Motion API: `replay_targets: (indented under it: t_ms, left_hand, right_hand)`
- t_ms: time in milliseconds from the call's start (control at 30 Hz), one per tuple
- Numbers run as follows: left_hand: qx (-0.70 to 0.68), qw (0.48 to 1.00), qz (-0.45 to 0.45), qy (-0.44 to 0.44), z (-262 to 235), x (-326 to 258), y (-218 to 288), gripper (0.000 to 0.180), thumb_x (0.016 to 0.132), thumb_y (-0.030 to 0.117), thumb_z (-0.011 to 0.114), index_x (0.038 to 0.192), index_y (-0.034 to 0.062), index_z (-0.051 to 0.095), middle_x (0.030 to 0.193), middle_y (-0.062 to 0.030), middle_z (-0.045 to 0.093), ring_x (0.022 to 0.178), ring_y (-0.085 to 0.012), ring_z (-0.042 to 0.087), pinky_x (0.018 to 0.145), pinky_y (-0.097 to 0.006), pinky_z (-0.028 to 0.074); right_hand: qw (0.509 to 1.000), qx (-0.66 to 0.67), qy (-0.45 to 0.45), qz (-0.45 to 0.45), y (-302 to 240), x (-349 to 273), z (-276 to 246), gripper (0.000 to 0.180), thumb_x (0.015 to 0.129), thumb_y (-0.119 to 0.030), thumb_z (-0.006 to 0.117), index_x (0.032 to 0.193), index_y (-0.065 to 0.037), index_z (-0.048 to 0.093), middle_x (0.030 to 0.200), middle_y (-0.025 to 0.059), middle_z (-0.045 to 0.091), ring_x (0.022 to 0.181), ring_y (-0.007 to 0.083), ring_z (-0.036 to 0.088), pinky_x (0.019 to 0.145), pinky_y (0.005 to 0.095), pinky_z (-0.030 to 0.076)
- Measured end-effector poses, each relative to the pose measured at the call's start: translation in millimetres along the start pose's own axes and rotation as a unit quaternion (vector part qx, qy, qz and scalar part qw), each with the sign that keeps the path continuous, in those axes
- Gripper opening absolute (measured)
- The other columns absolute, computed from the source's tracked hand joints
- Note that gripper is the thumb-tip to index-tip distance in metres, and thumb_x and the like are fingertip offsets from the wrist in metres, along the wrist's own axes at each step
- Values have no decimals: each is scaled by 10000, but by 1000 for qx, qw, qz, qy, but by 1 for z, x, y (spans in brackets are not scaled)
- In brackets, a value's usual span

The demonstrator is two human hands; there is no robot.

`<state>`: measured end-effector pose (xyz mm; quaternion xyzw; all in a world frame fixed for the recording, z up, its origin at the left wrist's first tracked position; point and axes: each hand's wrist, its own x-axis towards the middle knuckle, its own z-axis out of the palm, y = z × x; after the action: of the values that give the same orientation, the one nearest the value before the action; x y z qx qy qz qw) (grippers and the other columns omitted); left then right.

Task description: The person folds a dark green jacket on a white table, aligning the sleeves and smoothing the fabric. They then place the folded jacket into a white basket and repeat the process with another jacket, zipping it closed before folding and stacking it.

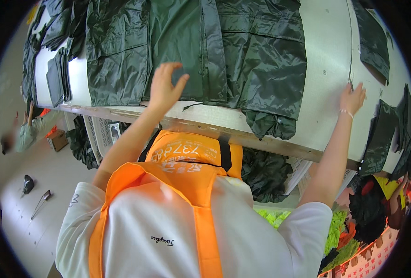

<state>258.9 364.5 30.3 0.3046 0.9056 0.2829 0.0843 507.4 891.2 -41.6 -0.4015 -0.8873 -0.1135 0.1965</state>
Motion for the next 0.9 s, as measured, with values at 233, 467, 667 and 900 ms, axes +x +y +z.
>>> replay_targets:
  t_ms: [233,467,667,900]
  left_hand:
    - [-17,997,-31,-71,27,-32,47,567,717,319,753,1131,18,511,1019,-148,558,971,-312,538,831,-395,444]
    - [48,995,-43,-72,49,-20,46,516,726,165,654,1175,-7,467,1022,-165,547,981,-336,540,808,-416,481]
    - [13,998,-38,-40,45,-27,30,658,714,138,643,1307,21,382,937,-157,583,834,-300,592,710,-388,481]
    - [47,996,-21,-73,26,-38,19,900,698,51,535,1481,306,172,904,-142,564,706,-310,578,647,-407,464]
  right_hand:
    - [983,19,-180,10,9,-20,-27,328,899,-220,565,1106,34,574,1084,195,590,996,324,565,882,406,439]
    - [857,357,-279,244,-61,-65,-73,468,859,-430,608,960,27,625,895,124,642,801,212,577,766,348,460]
    - [487,604,-494,392,-136,-141,-158,221,901,-267,611,778,-84,588,522,-81,375,420,45,322,386,235,210]
    - [591,615,-229,469,-78,-110,-143,201,826,-225,708,744,-160,535,576,-98,408,440,17,322,399,214,208]
